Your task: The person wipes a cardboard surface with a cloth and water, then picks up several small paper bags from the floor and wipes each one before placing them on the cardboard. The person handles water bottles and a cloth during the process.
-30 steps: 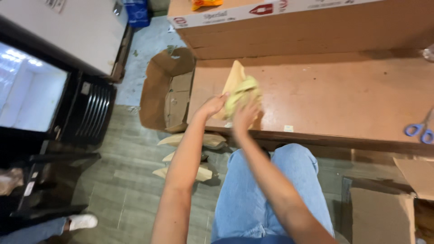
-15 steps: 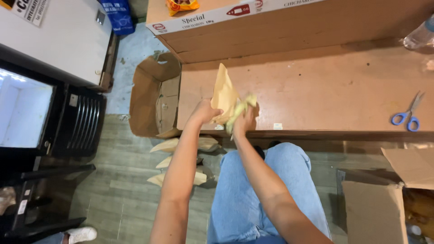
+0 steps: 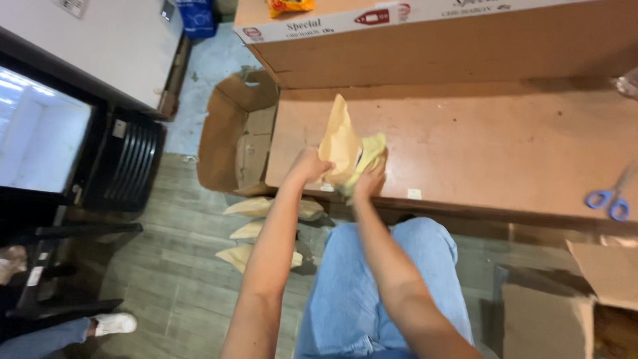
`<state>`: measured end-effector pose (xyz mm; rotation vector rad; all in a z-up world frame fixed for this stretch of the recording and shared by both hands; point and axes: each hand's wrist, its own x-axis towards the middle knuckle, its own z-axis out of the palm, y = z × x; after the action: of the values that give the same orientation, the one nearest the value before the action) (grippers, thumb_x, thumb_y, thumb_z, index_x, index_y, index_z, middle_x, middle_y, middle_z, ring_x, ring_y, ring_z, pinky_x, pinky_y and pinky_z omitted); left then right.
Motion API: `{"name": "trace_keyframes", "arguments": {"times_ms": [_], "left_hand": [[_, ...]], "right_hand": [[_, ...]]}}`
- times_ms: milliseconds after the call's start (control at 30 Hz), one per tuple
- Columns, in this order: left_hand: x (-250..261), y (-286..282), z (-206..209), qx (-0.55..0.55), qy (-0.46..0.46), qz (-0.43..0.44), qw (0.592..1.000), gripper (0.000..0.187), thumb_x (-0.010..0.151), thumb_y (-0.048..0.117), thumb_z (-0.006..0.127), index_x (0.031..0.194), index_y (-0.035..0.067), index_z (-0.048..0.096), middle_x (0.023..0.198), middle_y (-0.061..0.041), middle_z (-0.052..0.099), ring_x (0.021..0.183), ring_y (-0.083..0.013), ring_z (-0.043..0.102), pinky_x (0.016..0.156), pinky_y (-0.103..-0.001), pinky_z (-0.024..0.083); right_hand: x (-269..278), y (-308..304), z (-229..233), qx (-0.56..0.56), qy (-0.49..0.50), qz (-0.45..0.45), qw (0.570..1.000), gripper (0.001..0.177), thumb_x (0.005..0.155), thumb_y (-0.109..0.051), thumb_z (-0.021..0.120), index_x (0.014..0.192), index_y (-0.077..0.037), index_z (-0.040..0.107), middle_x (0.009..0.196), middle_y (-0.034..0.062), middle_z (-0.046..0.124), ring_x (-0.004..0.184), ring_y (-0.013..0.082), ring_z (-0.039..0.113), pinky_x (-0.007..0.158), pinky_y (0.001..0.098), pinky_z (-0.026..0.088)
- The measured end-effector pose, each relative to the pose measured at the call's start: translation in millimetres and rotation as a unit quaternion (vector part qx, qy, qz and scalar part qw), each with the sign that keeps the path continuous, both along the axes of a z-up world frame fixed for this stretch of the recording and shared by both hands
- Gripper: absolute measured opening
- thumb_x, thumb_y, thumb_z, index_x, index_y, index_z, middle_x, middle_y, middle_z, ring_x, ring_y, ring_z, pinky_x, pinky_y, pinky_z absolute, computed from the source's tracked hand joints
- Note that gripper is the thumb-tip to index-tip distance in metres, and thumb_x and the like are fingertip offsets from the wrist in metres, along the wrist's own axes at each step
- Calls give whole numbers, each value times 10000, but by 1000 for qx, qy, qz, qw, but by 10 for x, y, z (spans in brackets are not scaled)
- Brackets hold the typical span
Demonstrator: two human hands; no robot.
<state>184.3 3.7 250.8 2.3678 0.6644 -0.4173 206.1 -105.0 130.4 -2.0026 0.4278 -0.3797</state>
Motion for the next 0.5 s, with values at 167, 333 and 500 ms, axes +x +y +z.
{"name": "trace_keyframes", "arguments": {"times_ms": [167,333,500], "left_hand": [[-68,-59,16,19,-23,10,1000,493,786,227,846,1217,15,732,1139,-219,750,1148,-369,695,951,-502,562],[-46,-117,129,38,-12,7,999,436,848,263,741,1201,8,726,1167,-228,737,1182,-381,676,1006,-506,545],[-188,-100,158,102,-54,28,993,430,845,371,785,1099,24,768,1112,-241,743,1151,-409,688,956,-531,559]], "right_hand": [[-546,389,130,90,99,-69,989,503,1049,-190,529,1527,-106,396,1347,318,462,1182,541,539,990,570,442],[-584,315,649,237,215,6,948,572,946,-387,687,1457,-333,437,1316,217,461,1274,399,538,1094,406,416],[-568,-336,836,207,76,154,963,540,1033,-198,611,1541,-190,428,1561,144,463,1453,336,444,1213,486,314]]}}
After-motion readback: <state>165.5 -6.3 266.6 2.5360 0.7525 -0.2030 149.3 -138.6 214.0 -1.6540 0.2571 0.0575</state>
